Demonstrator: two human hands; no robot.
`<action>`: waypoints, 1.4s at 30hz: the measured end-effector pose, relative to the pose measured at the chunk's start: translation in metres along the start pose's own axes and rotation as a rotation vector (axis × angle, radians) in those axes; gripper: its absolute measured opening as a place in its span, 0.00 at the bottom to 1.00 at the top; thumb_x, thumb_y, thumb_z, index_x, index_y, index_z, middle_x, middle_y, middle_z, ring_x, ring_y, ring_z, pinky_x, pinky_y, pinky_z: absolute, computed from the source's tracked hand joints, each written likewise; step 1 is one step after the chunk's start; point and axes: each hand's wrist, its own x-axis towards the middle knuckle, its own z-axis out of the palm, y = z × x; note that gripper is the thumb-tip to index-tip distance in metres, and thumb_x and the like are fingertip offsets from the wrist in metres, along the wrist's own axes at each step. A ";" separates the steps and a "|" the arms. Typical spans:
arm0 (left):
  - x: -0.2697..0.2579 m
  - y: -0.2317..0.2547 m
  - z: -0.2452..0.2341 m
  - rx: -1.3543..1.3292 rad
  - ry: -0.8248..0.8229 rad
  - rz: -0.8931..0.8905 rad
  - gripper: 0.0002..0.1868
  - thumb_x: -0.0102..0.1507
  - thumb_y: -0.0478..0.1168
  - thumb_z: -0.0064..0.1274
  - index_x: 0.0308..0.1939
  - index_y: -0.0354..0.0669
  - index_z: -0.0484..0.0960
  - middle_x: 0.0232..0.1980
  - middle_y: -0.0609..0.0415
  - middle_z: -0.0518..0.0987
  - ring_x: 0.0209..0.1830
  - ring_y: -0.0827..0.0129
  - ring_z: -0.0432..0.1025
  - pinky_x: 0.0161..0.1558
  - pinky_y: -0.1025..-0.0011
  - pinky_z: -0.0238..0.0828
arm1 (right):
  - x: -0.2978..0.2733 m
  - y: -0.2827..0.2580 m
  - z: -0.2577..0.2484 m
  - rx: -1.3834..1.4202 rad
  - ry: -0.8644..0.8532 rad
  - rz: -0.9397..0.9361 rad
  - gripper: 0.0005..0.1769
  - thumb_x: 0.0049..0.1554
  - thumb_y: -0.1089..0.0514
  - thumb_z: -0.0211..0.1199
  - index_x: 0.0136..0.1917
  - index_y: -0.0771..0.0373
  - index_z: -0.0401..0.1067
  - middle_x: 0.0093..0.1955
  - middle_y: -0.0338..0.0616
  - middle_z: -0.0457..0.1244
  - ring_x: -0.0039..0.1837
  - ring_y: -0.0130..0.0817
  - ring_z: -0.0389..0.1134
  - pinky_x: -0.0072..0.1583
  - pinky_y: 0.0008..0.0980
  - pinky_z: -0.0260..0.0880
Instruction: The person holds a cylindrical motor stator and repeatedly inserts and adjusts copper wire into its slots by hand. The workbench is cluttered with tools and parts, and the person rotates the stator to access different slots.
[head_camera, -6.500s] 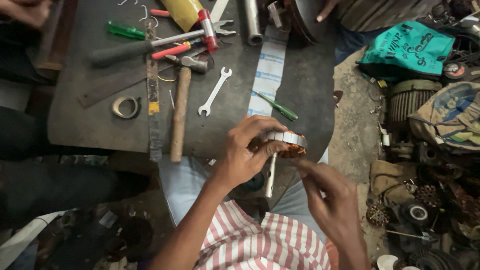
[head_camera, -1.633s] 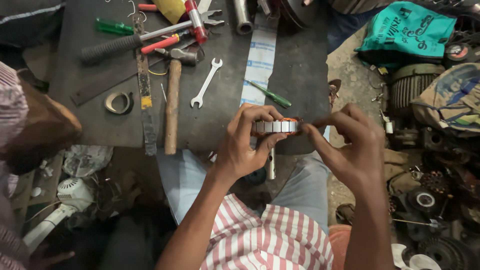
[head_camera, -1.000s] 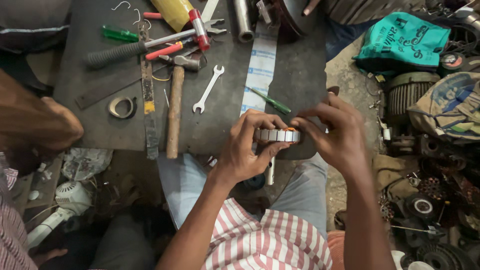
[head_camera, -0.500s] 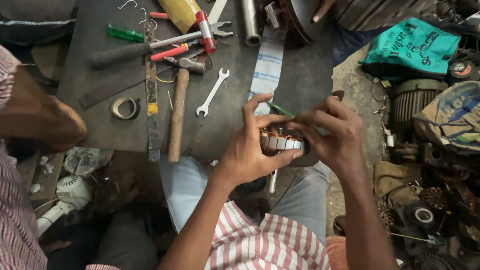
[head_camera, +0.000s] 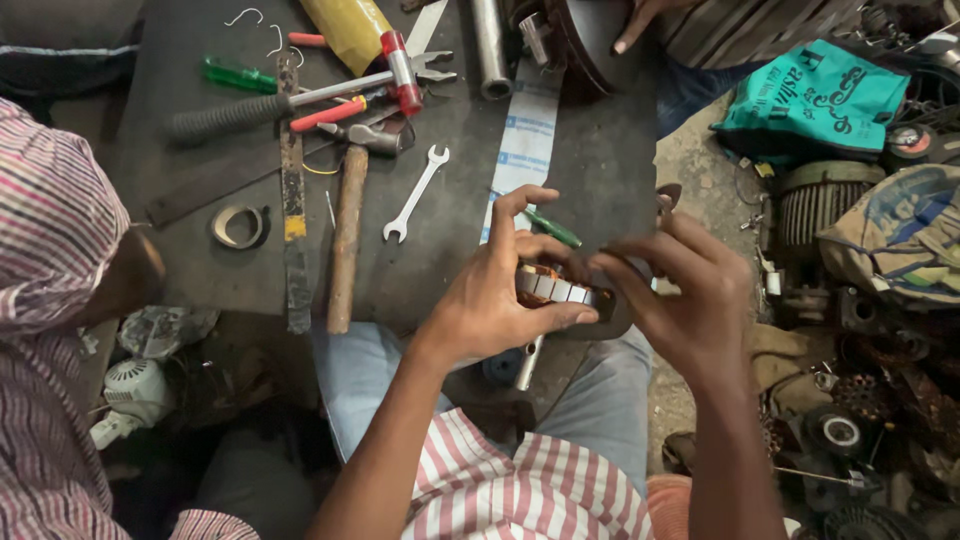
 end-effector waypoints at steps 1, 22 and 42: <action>0.001 -0.001 -0.001 0.006 0.007 0.025 0.55 0.56 0.43 0.73 0.75 0.45 0.48 0.48 0.52 0.86 0.53 0.64 0.81 0.59 0.65 0.76 | -0.002 -0.001 -0.002 -0.007 -0.018 0.019 0.08 0.53 0.60 0.77 0.46 0.61 0.80 0.38 0.39 0.66 0.38 0.25 0.67 0.38 0.28 0.66; 0.003 -0.020 -0.004 -0.223 -0.069 -0.002 0.30 0.63 0.37 0.65 0.64 0.46 0.65 0.52 0.56 0.81 0.51 0.77 0.79 0.44 0.75 0.82 | -0.051 -0.038 0.014 0.596 -0.058 0.623 0.12 0.61 0.62 0.64 0.57 0.69 0.79 0.44 0.35 0.69 0.42 0.16 0.62 0.41 0.18 0.60; -0.013 -0.017 0.007 0.311 0.320 0.302 0.07 0.72 0.41 0.55 0.51 0.44 0.79 0.54 0.54 0.75 0.52 0.61 0.73 0.50 0.66 0.74 | -0.072 -0.024 0.006 0.092 -0.023 0.331 0.13 0.54 0.72 0.60 0.51 0.65 0.80 0.36 0.44 0.64 0.36 0.29 0.66 0.40 0.30 0.63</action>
